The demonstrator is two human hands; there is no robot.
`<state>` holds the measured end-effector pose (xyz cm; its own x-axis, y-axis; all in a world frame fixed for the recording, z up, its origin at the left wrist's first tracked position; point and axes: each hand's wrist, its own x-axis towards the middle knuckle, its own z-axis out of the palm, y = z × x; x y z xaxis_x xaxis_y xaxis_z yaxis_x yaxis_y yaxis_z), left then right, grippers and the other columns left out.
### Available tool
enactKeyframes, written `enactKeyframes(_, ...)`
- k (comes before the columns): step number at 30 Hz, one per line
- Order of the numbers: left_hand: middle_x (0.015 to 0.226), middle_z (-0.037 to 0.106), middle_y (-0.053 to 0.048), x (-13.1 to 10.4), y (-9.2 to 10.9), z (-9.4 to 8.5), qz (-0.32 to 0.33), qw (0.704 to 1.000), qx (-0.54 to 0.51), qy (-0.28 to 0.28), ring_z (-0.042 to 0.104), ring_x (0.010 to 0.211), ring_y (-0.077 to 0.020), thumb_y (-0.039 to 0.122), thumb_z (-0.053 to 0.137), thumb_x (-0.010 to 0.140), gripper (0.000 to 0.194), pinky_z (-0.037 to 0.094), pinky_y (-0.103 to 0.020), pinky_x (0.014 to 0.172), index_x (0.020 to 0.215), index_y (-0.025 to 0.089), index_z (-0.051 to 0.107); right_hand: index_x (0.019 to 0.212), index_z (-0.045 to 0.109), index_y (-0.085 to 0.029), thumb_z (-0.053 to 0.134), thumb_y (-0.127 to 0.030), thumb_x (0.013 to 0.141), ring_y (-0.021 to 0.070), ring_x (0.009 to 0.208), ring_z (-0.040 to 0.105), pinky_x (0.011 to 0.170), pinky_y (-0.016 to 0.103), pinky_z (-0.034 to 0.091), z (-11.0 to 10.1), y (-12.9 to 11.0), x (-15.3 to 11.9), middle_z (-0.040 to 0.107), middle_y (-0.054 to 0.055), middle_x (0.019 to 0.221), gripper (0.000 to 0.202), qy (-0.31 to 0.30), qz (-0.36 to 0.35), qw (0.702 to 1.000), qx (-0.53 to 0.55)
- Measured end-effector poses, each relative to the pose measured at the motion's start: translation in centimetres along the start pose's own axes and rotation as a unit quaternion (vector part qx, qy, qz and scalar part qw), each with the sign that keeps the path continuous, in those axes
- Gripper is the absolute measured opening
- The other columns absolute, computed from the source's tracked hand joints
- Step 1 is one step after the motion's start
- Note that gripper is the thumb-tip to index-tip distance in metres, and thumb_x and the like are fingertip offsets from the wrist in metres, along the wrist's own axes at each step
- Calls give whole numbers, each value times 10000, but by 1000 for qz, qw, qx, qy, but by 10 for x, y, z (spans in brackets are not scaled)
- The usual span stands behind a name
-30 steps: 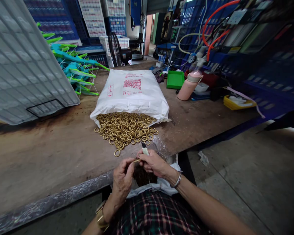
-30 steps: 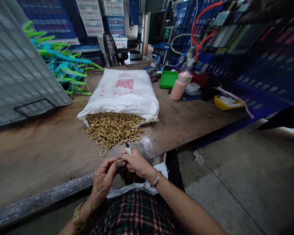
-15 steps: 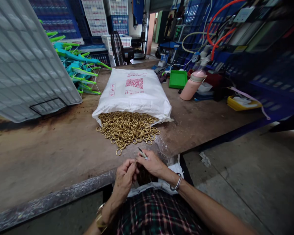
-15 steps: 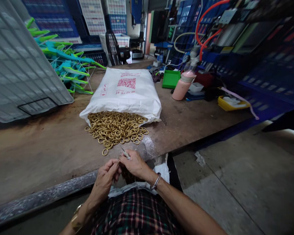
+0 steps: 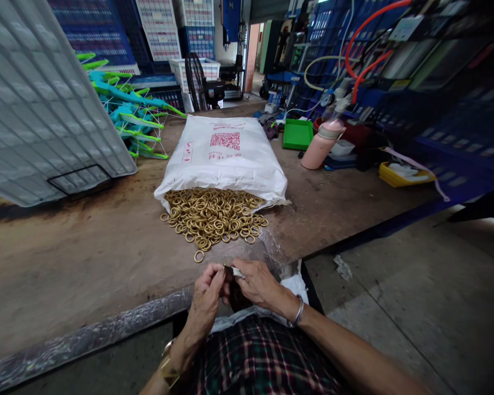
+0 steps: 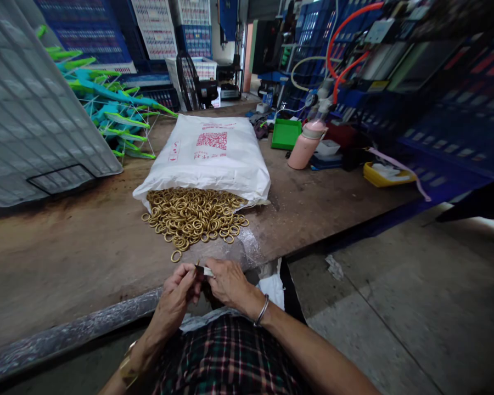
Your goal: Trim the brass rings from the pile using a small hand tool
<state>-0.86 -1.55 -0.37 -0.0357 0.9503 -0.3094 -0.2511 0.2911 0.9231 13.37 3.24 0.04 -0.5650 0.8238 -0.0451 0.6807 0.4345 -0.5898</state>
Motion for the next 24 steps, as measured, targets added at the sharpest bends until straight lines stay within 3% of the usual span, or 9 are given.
enactKeyframes(11, 522, 487, 49, 2, -1, -2, 11, 999, 33, 11, 430, 447, -84, 522, 547, 765, 353, 363, -193, 420, 695, 179, 498, 930, 568, -164, 430, -114, 770, 147, 692, 566, 586, 254, 254, 0, -3, 3, 656, 41, 813, 217, -52, 11, 994, -91)
enactKeyframes(24, 503, 484, 50, 0, 1, 0, 30, 997, 61, 46, 436, 438, -89, 555, 543, 747, 385, 383, -207, 433, 649, 190, 473, 1012, 557, -151, 415, -127, 792, 193, 751, 622, 604, 273, 304, -7, -17, 4, 685, 87, 886, 262, -97, 42, 987, -124)
